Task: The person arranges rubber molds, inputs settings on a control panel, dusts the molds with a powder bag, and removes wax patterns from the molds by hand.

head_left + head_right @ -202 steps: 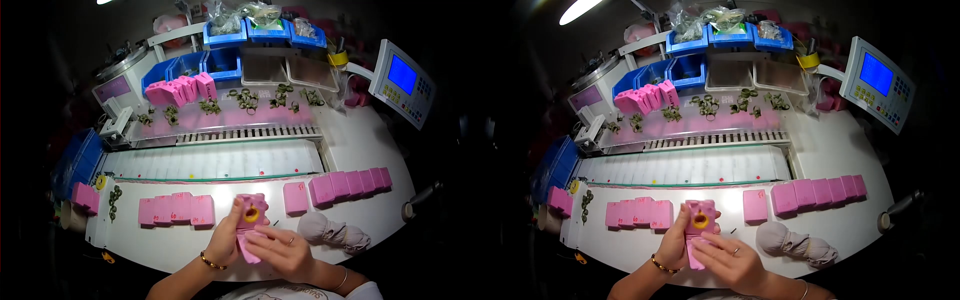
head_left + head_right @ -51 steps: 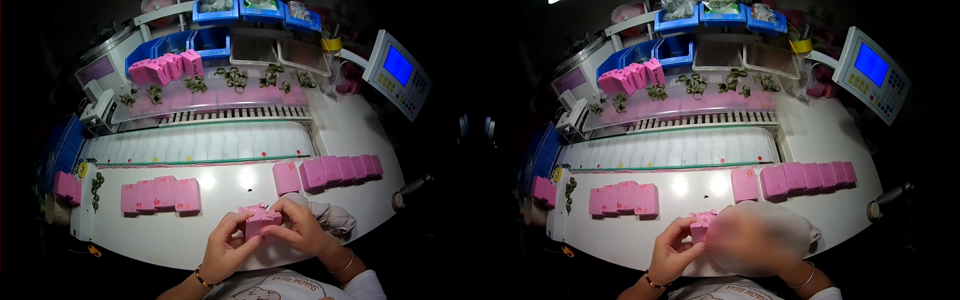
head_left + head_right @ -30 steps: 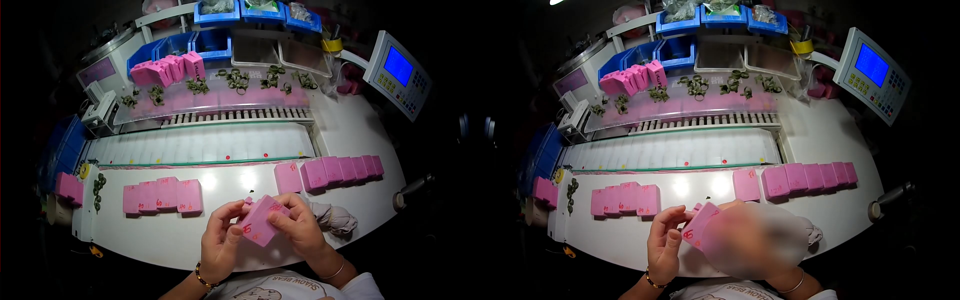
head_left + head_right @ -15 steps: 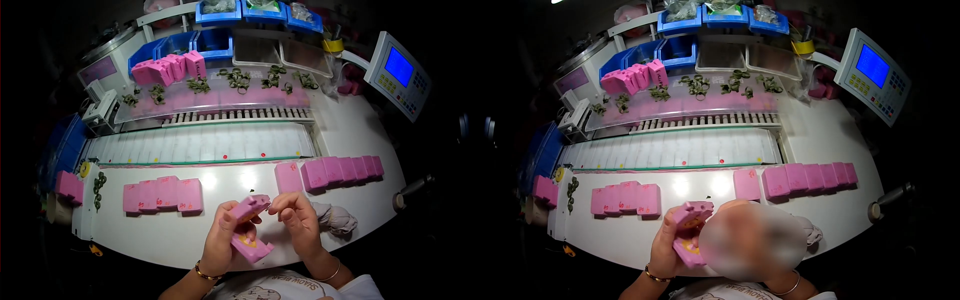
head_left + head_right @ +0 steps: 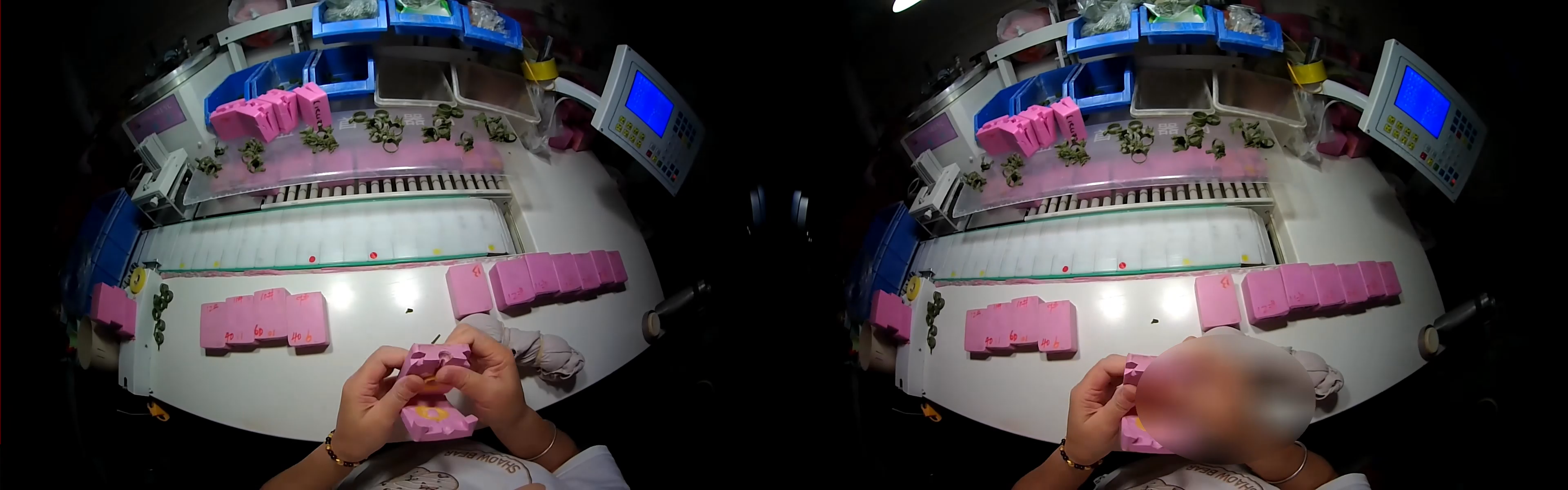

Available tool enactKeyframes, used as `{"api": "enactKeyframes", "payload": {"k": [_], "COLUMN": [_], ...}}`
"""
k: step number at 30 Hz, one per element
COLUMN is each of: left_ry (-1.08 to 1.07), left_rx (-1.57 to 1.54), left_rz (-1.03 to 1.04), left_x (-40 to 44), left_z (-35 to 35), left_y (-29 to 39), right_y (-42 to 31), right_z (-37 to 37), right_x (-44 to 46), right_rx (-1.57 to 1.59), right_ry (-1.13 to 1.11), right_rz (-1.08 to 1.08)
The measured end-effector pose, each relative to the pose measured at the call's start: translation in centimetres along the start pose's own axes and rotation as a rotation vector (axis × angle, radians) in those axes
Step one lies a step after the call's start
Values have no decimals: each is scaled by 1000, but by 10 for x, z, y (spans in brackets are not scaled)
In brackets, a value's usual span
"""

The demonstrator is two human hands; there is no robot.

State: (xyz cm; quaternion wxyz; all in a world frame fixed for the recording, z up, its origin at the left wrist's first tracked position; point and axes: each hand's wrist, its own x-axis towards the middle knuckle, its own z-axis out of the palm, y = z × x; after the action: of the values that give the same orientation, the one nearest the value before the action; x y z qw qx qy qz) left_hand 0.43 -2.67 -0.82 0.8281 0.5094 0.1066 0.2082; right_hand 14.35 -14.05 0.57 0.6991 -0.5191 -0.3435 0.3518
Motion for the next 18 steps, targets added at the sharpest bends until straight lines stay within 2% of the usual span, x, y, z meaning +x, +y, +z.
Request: {"api": "enactKeyframes", "payload": {"k": [2,5,11,12,15,16,18], "left_ry": [-32,-59,119,158,192,188,149], "left_rx": [-23,-50,61,94,131,97,104], "left_rz": [32,47,-9,-36,-1,56,128], "left_x": [0,0,0,0,1,1,1], "left_z": [-2,-5,-3,-3,4,5,7], "left_y": [-3,-6,-4,0,5,0,-2], "right_y": [-8,3,1,-1,3,-4,-3], "right_z": [0,-5,7,5,7,9,12], "right_x": [0,-1,0,0,1,0,-1], "right_rx": [235,341,372,311,79,-63,38], "right_ry": [-42,-99,-52,-83,-122,-91,-48], "right_rz": [104,92,153,179,54,70,74]}}
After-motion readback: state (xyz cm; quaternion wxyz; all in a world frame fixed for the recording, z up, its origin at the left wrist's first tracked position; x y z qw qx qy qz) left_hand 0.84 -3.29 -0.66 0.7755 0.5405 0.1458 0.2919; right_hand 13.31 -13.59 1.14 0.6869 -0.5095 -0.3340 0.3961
